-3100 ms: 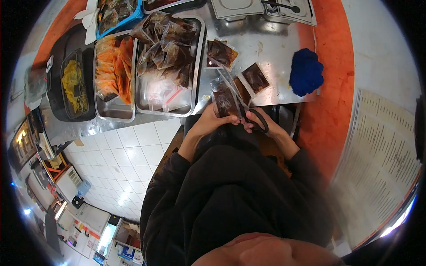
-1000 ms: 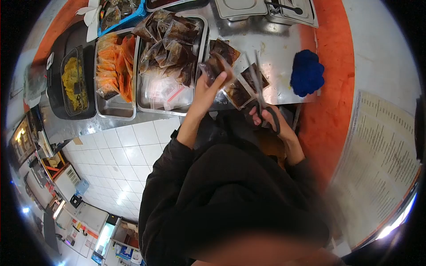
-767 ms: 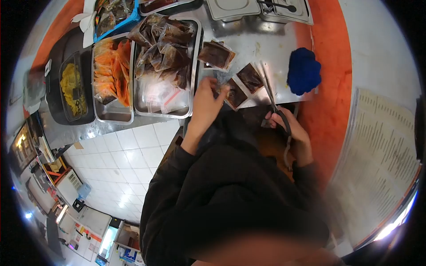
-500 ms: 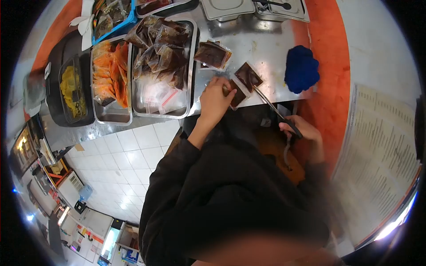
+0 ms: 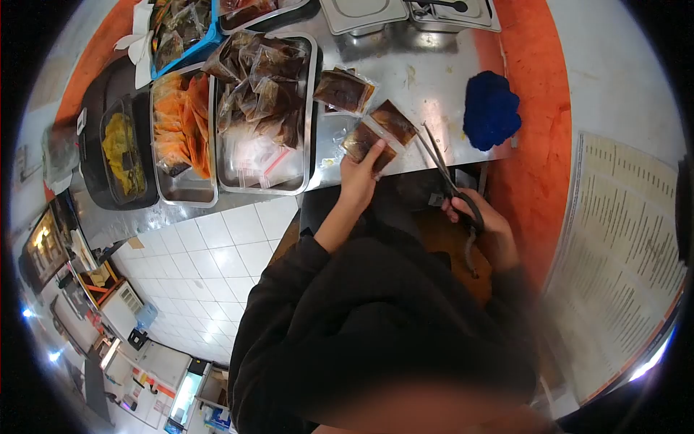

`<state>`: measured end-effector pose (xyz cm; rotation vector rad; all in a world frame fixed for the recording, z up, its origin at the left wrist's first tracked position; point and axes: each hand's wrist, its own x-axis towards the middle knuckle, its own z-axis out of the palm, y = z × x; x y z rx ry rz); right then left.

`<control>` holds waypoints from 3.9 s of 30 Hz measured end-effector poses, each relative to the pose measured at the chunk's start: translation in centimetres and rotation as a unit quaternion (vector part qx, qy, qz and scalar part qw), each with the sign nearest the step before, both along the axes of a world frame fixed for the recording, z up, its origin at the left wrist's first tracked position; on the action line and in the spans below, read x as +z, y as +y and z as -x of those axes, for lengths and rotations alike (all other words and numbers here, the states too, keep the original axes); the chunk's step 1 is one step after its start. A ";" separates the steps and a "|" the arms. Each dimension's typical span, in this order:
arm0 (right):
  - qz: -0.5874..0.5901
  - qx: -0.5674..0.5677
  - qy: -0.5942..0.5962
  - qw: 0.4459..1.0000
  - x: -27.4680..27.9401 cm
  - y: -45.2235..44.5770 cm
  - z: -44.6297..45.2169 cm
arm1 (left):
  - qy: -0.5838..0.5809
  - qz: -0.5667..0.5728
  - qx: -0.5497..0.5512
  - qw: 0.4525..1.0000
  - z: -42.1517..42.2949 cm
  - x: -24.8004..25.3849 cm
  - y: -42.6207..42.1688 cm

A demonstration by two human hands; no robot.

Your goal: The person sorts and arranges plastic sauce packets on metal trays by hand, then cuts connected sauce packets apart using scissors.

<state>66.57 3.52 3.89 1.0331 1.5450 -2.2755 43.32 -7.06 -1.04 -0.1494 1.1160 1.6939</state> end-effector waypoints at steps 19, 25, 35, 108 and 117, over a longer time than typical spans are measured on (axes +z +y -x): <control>0.022 0.088 -0.002 0.996 -0.8 -1.0 7.1 | 0.024 0.052 -0.074 0.996 2.4 0.5 -2.3; 0.048 0.082 -0.001 0.995 -1.1 -1.0 6.6 | 0.125 0.059 -0.108 0.985 2.4 0.1 -2.5; 0.026 0.036 -0.063 0.997 -1.7 -2.2 6.2 | 0.113 0.053 -0.091 0.988 2.4 0.3 -2.4; 0.115 0.036 0.063 0.991 -2.8 -5.0 8.5 | 0.107 0.019 -0.203 0.973 4.0 2.3 -4.1; 0.122 -0.070 0.097 0.985 -2.4 -6.0 10.2 | 0.105 0.025 -0.231 0.967 3.8 2.7 -4.1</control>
